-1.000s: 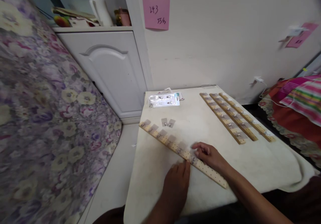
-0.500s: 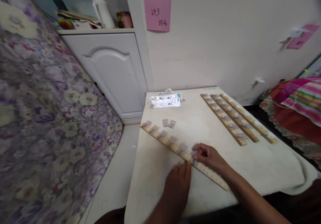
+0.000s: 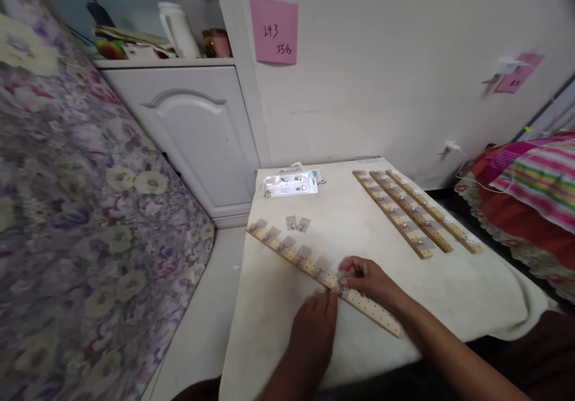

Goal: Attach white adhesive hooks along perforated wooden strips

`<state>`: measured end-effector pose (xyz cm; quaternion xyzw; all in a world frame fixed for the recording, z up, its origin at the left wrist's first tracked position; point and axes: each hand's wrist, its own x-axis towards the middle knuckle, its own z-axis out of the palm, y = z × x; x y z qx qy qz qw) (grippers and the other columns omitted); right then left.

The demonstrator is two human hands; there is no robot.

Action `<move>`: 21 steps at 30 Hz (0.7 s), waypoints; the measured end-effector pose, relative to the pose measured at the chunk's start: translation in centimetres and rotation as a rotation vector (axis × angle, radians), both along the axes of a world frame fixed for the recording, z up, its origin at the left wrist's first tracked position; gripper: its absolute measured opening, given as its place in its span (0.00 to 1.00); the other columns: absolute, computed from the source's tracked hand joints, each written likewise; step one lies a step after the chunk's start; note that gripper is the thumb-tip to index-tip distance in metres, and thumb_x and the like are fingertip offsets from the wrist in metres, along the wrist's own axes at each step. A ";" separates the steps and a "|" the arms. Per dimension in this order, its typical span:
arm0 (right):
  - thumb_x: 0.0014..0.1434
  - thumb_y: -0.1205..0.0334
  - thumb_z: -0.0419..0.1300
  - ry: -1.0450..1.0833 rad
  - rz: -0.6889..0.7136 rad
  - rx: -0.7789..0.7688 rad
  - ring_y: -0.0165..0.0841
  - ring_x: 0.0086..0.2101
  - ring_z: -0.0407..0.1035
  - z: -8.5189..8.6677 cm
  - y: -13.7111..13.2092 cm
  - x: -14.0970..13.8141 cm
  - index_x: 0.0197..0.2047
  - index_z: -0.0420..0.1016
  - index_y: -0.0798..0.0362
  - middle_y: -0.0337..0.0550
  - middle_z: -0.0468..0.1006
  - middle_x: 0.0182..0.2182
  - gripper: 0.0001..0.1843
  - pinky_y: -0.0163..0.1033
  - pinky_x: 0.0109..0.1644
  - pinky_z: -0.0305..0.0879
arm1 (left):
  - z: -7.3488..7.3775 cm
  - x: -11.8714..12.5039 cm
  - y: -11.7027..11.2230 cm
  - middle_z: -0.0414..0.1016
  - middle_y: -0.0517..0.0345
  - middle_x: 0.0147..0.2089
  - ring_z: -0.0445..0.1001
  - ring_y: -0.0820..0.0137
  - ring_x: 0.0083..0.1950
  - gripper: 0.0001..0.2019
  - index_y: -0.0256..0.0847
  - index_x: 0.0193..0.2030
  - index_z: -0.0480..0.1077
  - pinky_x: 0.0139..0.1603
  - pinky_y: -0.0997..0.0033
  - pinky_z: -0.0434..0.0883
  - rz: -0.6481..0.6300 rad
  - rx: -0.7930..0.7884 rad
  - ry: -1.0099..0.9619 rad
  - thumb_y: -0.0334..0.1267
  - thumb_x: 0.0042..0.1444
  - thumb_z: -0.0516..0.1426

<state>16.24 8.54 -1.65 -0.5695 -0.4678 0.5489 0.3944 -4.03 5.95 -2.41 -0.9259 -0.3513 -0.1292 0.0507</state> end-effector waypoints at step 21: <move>0.49 0.61 0.60 -0.579 -0.114 0.280 0.30 0.29 0.65 0.8 15.6 -3.3 0.35 0.74 0.53 0.38 0.71 0.28 0.08 0.35 0.33 0.58 | -2.2 -0.7 0.5 0.74 0.45 0.45 0.73 0.61 0.45 0.25 0.32 0.58 0.58 0.43 0.60 0.75 -0.010 -0.011 -0.053 0.25 0.51 0.49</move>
